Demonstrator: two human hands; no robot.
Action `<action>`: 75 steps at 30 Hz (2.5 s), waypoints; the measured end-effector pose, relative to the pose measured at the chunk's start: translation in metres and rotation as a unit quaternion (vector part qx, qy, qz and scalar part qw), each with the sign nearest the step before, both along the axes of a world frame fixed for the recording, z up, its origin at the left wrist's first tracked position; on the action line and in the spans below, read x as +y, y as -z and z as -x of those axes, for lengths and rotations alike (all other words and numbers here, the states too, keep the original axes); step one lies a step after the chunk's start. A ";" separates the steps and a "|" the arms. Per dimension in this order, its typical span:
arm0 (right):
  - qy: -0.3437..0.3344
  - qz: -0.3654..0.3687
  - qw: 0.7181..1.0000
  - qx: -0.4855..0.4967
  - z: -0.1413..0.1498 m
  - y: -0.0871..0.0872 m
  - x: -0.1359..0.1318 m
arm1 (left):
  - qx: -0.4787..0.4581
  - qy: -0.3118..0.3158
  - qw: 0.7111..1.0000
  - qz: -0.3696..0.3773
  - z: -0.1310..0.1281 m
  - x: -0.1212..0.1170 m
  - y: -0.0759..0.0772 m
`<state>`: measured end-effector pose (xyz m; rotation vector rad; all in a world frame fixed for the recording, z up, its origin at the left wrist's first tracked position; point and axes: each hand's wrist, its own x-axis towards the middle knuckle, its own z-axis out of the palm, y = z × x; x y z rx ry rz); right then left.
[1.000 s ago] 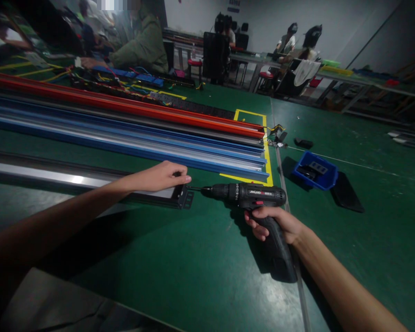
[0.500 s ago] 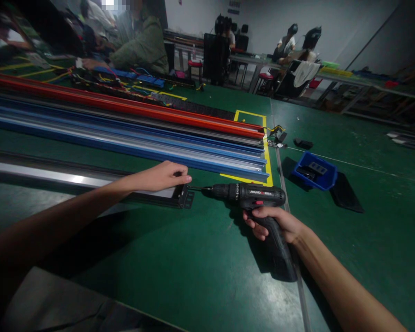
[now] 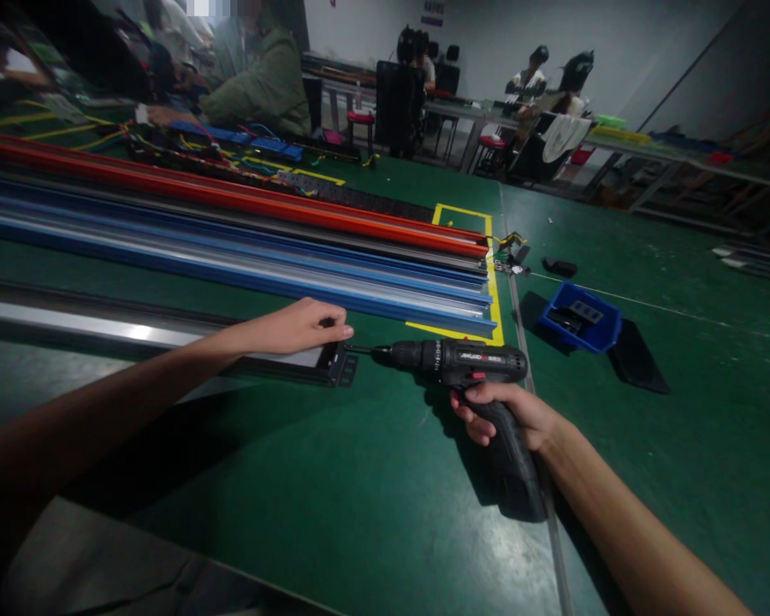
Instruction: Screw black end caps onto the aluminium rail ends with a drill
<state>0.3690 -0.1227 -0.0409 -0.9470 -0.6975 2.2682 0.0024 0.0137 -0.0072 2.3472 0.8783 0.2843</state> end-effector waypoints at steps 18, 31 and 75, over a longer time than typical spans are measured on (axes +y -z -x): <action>0.001 0.000 1.000 -0.018 0.000 -0.001 -0.001 | -0.004 0.005 1.000 -0.008 0.000 0.002 0.001; -0.006 -0.025 1.000 -0.014 0.002 -0.002 0.000 | -0.004 0.002 1.000 -0.007 0.000 0.001 0.001; 0.009 -0.023 0.999 -0.029 0.007 -0.006 -0.002 | -0.001 0.002 1.000 -0.009 -0.001 0.001 0.000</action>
